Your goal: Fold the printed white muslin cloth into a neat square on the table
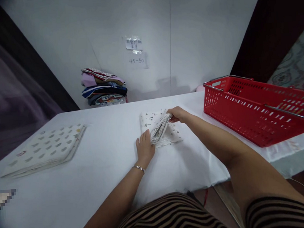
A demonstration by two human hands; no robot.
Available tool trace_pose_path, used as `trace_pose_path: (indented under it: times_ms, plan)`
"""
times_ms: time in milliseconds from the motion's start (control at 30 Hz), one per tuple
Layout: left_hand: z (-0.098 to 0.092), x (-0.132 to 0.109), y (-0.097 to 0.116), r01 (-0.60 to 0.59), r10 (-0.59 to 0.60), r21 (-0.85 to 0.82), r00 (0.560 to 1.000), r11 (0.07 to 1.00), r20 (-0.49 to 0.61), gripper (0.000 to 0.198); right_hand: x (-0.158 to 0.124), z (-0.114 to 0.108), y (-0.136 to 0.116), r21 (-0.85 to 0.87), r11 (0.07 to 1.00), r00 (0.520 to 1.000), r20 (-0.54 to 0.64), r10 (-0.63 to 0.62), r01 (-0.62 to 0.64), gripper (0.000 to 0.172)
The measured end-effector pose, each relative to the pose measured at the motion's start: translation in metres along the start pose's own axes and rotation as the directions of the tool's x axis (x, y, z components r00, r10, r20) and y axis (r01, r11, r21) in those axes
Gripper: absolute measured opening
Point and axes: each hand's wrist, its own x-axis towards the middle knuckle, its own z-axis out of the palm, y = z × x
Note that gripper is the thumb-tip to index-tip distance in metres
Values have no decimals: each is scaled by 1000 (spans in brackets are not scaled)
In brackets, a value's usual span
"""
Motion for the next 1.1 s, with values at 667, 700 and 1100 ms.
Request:
trace_pose_path:
  times_ms: [667, 700, 1100]
  plan:
    - [6, -15, -30, 192, -216, -501, 976, 844, 11, 44, -19, -7, 99, -84, 981, 984, 0, 177, -176, 17]
    - [4, -15, -31, 188, -207, -483, 978, 855, 15, 44, -21, -6, 102, -84, 982, 985, -1, 172, -172, 17]
    - [-11, -20, -43, 150, -130, -177, 984, 973, 118, 43, -23, 6, 125, -117, 985, 991, -40, 126, -130, 14]
